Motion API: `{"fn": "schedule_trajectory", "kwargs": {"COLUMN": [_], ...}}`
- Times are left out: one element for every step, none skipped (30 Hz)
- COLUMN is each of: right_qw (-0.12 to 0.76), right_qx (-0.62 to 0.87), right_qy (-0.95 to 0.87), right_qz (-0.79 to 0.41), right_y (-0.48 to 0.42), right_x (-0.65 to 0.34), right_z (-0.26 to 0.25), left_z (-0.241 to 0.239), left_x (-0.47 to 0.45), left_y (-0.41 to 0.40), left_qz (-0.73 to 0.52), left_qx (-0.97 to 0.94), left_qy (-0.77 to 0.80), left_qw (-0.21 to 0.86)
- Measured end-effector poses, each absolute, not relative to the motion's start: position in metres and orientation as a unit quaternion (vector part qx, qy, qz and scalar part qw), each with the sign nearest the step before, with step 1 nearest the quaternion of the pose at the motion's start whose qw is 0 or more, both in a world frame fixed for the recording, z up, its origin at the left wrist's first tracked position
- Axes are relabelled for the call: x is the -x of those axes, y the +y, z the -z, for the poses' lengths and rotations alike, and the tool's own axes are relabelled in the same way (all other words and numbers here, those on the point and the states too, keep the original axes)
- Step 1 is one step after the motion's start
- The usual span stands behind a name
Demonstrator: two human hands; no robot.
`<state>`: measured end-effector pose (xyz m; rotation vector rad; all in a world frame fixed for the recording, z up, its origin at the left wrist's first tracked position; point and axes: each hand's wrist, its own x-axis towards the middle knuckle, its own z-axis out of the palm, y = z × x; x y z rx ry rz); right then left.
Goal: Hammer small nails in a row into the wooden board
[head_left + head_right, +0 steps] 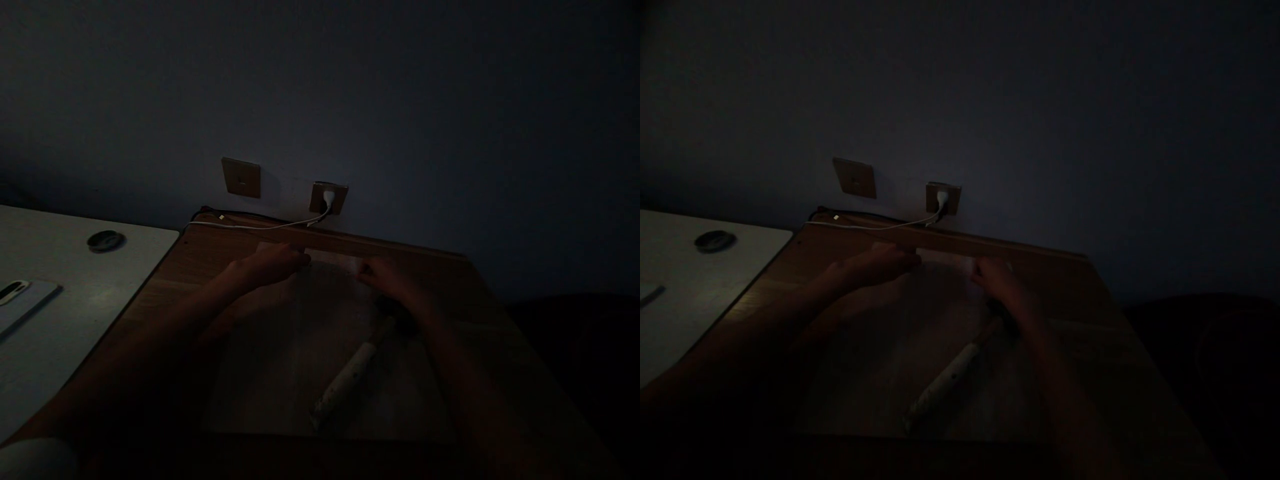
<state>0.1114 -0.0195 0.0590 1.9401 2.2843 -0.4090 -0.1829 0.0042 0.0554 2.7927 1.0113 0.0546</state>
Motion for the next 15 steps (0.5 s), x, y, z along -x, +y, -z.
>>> {"fn": "schedule_trajectory", "kwargs": {"right_qw": [0.052, 0.045, 0.035, 0.021, 0.004, -0.018, -0.045, -0.076, -0.11, -0.148, -0.188, -0.227, -0.265, -0.297, -0.321], "right_qx": [-0.643, -0.645, -0.646, -0.645, -0.644, -0.643, -0.64, -0.638, -0.635, -0.63, -0.624, -0.618, -0.61, -0.604, -0.598], "right_qy": [0.751, 0.749, 0.748, 0.747, 0.746, 0.744, 0.741, 0.735, 0.727, 0.715, 0.7, 0.682, 0.663, 0.644, 0.627], "right_qz": [0.139, 0.144, 0.151, 0.159, 0.17, 0.183, 0.198, 0.216, 0.238, 0.264, 0.291, 0.318, 0.343, 0.364, 0.382], "right_y": [-0.02, -0.02, -0.021, -0.021, -0.021, -0.021, -0.021, -0.021, -0.021, -0.022, -0.023, -0.024, -0.026, -0.028, -0.03], "right_x": [-0.111, -0.11, -0.11, -0.109, -0.109, -0.108, -0.108, -0.108, -0.109, -0.109, -0.11, -0.111, -0.111, -0.111, -0.111], "right_z": [-0.058, -0.057, -0.056, -0.055, -0.054, -0.054, -0.055, -0.055, -0.056, -0.057, -0.059, -0.061, -0.063, -0.065, -0.067], "left_z": [-0.055, -0.054, -0.053, -0.053, -0.053, -0.053, -0.053, -0.053, -0.053, -0.053, -0.052, -0.05, -0.048, -0.045, -0.042], "left_x": [0.182, 0.181, 0.18, 0.18, 0.18, 0.18, 0.18, 0.179, 0.178, 0.178, 0.177, 0.176, 0.176, 0.175, 0.175], "left_y": [0.003, 0.003, 0.002, 0.002, 0.003, 0.003, 0.004, 0.005, 0.007, 0.009, 0.011, 0.012, 0.014, 0.015, 0.016], "left_qz": [-0.015, -0.014, -0.015, -0.017, -0.019, -0.023, -0.034, -0.054, -0.09, -0.134, -0.175, -0.215, -0.249, -0.274, -0.291], "left_qx": [-0.94, -0.941, -0.942, -0.941, -0.939, -0.935, -0.929, -0.92, -0.902, -0.875, -0.844, -0.801, -0.747, -0.69, -0.635], "left_qy": [0.333, 0.329, 0.328, 0.329, 0.334, 0.341, 0.35, 0.362, 0.378, 0.396, 0.411, 0.423, 0.43, 0.431, 0.427], "left_qw": [0.08, 0.076, 0.075, 0.078, 0.084, 0.096, 0.114, 0.141, 0.186, 0.242, 0.297, 0.366, 0.441, 0.513, 0.574]}}
